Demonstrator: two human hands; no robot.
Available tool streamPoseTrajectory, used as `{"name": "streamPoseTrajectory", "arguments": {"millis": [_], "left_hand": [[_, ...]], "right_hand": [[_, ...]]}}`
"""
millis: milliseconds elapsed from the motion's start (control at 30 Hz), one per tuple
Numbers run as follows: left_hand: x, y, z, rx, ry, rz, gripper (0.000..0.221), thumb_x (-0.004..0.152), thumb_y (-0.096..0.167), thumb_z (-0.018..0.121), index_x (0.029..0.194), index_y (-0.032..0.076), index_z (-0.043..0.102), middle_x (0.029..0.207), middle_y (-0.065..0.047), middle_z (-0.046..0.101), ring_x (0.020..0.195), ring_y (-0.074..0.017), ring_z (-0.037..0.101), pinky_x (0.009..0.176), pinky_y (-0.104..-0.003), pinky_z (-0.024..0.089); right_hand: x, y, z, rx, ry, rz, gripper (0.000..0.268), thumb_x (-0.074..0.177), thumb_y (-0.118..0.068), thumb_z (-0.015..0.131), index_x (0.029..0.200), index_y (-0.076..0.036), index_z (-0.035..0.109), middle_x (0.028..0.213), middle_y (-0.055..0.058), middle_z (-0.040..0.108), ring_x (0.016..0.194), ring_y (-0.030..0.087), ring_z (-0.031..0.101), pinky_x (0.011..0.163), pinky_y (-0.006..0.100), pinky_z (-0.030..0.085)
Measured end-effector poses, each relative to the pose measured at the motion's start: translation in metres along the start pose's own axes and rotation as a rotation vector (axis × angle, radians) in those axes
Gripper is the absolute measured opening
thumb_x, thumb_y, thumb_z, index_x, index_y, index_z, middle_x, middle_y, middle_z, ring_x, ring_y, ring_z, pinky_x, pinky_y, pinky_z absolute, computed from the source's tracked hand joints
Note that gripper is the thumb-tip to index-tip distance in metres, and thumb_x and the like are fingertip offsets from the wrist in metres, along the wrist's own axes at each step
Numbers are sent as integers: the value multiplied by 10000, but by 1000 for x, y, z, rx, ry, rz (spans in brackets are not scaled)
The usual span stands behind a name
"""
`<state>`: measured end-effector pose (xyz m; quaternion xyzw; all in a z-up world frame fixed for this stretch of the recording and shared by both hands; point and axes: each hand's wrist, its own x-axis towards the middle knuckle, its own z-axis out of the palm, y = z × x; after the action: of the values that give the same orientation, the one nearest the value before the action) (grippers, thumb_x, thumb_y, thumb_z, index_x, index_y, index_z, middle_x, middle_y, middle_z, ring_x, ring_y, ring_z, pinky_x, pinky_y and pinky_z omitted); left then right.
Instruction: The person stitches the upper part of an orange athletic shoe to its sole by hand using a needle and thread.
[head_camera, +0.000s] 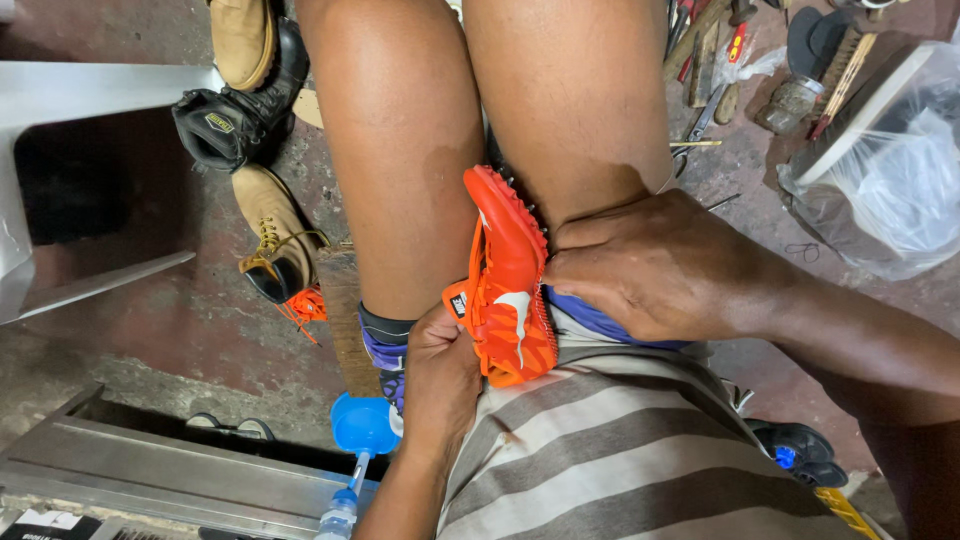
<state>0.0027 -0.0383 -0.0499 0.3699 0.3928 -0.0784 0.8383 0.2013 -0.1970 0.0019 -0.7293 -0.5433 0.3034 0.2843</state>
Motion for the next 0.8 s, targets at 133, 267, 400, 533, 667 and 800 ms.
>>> {"name": "streamPoseTrajectory", "arguments": {"millis": [133, 267, 400, 533, 667, 800], "left_hand": [[1, 2, 1, -17, 1, -11, 145, 997, 27, 639, 1092, -21, 738, 1011, -50, 762, 875, -94, 691, 786, -274, 559], [3, 4, 1, 24, 19, -19, 130, 981, -14, 648, 1056, -22, 753, 986, -50, 767, 843, -90, 690, 764, -272, 560], [6, 8, 4, 41, -9, -9, 169, 949, -50, 639, 1061, -10, 760, 981, -38, 769, 831, -77, 682, 753, -264, 555], [1, 17, 6, 234, 8, 1, 146, 952, -8, 660, 1052, -8, 767, 938, -1, 763, 801, -39, 650, 721, -239, 535], [-8, 26, 10, 499, 26, 71, 123, 956, 62, 687, 1023, 5, 772, 895, 41, 753, 789, 4, 623, 706, -211, 527], [-7, 26, 14, 492, 40, 56, 130, 958, 75, 675, 1025, 17, 770, 856, 54, 734, 737, 6, 574, 644, -211, 491]], "right_hand": [[-2, 0, 3, 26, 59, -11, 208, 826, -174, 697, 1027, -122, 709, 851, 34, 603, 826, 222, 667, 670, 392, 542], [-5, 2, 8, -14, 43, -22, 214, 829, -165, 683, 1038, -122, 696, 889, 34, 600, 848, 222, 671, 689, 389, 554], [-7, 2, 16, -50, 15, 8, 165, 846, -173, 677, 1006, -141, 697, 883, 33, 605, 840, 209, 677, 675, 381, 553], [-8, -2, 21, -99, 37, 10, 179, 838, -175, 667, 1002, -108, 692, 901, 40, 625, 817, 211, 681, 640, 377, 546], [-14, -14, 22, -109, 7, 126, 135, 860, -148, 654, 969, -69, 654, 890, 67, 622, 838, 229, 685, 649, 376, 551], [-17, -28, 24, -339, 116, 105, 269, 741, -160, 636, 989, -58, 616, 947, 102, 618, 895, 254, 684, 730, 363, 562]]}}
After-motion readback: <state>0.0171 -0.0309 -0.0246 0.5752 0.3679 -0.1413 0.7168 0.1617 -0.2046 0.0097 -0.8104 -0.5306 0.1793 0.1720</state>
